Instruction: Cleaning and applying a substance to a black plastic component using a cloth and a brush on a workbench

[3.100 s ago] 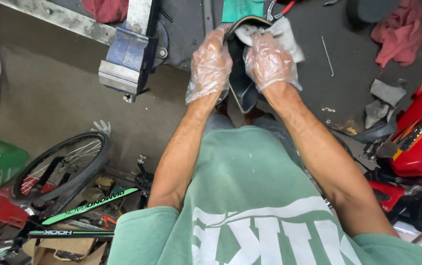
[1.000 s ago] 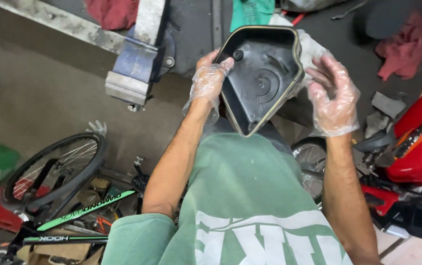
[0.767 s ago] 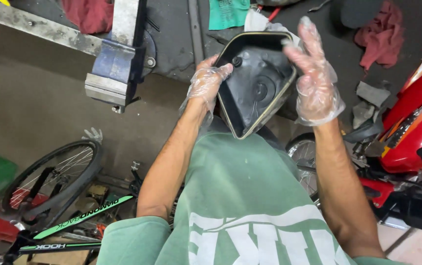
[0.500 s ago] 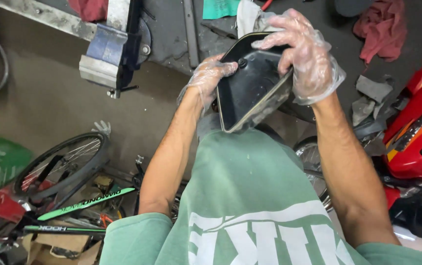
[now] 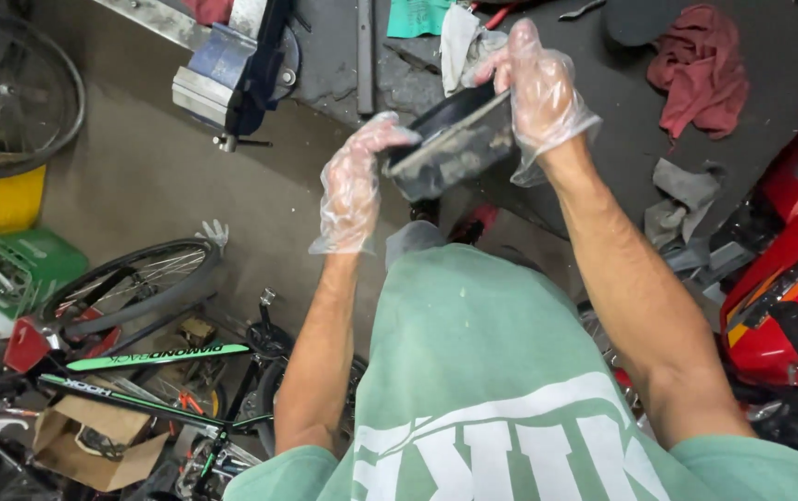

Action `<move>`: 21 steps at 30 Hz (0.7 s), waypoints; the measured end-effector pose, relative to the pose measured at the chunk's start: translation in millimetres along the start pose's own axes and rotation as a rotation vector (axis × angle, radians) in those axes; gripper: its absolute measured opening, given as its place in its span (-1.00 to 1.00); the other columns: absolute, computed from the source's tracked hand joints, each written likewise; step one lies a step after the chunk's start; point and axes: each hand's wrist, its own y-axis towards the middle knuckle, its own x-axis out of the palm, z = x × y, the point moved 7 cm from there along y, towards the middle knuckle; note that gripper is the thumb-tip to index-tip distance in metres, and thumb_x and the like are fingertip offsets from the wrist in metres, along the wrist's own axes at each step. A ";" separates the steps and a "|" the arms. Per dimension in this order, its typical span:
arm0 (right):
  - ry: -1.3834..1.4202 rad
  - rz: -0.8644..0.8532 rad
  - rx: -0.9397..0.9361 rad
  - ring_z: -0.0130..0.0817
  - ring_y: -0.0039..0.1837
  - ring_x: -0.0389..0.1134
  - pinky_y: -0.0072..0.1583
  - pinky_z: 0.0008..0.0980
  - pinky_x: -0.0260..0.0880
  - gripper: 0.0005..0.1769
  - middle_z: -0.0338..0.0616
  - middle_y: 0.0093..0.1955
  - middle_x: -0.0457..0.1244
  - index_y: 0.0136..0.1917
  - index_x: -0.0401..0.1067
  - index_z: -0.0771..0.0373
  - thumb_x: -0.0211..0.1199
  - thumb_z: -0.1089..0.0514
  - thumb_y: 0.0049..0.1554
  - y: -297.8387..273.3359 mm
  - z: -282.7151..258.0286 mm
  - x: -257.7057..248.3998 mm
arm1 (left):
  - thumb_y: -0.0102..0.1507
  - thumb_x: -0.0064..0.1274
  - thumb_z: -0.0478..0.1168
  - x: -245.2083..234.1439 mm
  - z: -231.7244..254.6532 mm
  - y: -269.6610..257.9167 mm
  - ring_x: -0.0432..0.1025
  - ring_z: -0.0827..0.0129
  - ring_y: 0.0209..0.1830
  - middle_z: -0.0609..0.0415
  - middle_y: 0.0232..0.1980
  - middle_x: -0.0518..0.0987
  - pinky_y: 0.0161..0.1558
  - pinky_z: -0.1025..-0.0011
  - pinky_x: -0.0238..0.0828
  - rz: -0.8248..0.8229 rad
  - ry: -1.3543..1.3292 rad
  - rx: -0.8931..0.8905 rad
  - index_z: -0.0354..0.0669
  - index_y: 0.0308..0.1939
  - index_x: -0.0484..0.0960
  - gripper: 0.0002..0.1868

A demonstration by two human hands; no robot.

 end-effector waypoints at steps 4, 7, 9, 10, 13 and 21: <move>0.043 0.065 0.322 -0.36 0.08 0.61 0.48 -0.11 0.40 -0.05 -0.22 -0.19 0.53 -0.51 0.31 0.02 -0.15 -0.78 0.19 8.1 14.4 0.1 | 0.68 -0.35 0.31 1.4 23.3 -4.7 0.64 0.01 0.35 -0.16 0.26 0.74 0.57 -0.01 0.49 -0.073 0.197 0.202 -0.23 0.13 0.76 -0.25; -0.026 0.016 0.376 -0.33 0.17 0.59 0.50 -0.24 0.34 -0.10 -0.23 -0.11 0.57 -0.49 0.24 0.00 -0.21 -0.74 0.22 8.0 -3.3 4.3 | 0.59 -0.14 0.38 3.0 15.5 -2.0 0.65 -0.10 0.28 -0.11 0.15 0.72 0.54 -0.13 0.55 -0.103 0.191 0.224 -0.28 0.12 0.64 -0.28; -0.014 -0.009 0.447 -0.31 0.28 0.59 0.52 -0.17 0.33 -0.12 -0.27 -0.07 0.58 -0.50 0.25 -0.02 -0.20 -0.76 0.18 14.7 0.9 6.2 | 0.60 -0.08 0.31 4.9 12.2 2.3 0.64 -0.14 0.32 -0.09 0.13 0.69 0.48 -0.09 0.55 -0.120 0.120 0.182 -0.27 0.09 0.61 -0.37; -0.006 -0.035 0.522 -0.29 0.39 0.58 0.53 -0.10 0.32 -0.13 -0.31 -0.04 0.59 -0.51 0.26 -0.05 -0.18 -0.78 0.14 16.6 5.4 7.7 | 0.61 -0.02 0.24 6.4 8.3 4.7 0.64 -0.18 0.37 -0.08 0.12 0.66 0.43 -0.05 0.55 -0.134 0.044 0.136 -0.25 0.06 0.58 -0.44; -0.032 -0.039 0.525 -0.46 0.30 0.50 0.47 -0.26 0.34 -0.09 -0.37 -0.08 0.59 -0.53 0.30 -0.02 -0.20 -0.78 0.12 25.6 -7.8 15.9 | 0.56 0.08 0.28 3.7 -9.2 13.5 0.60 0.05 0.29 -0.07 0.15 0.69 0.43 0.02 0.52 -0.113 -0.134 0.018 -0.20 -0.02 0.58 -0.44; 0.333 -0.009 0.469 -0.11 0.71 0.37 0.69 0.14 0.07 -0.18 -0.13 0.52 0.46 -0.06 0.54 -0.12 -0.13 -0.77 0.04 52.0 12.4 7.4 | 0.40 0.19 0.48 -35.4 -79.4 37.7 0.35 0.48 -0.15 0.20 -0.15 0.52 -0.10 0.44 0.24 0.116 -0.404 -0.227 -0.15 -0.07 0.64 -0.29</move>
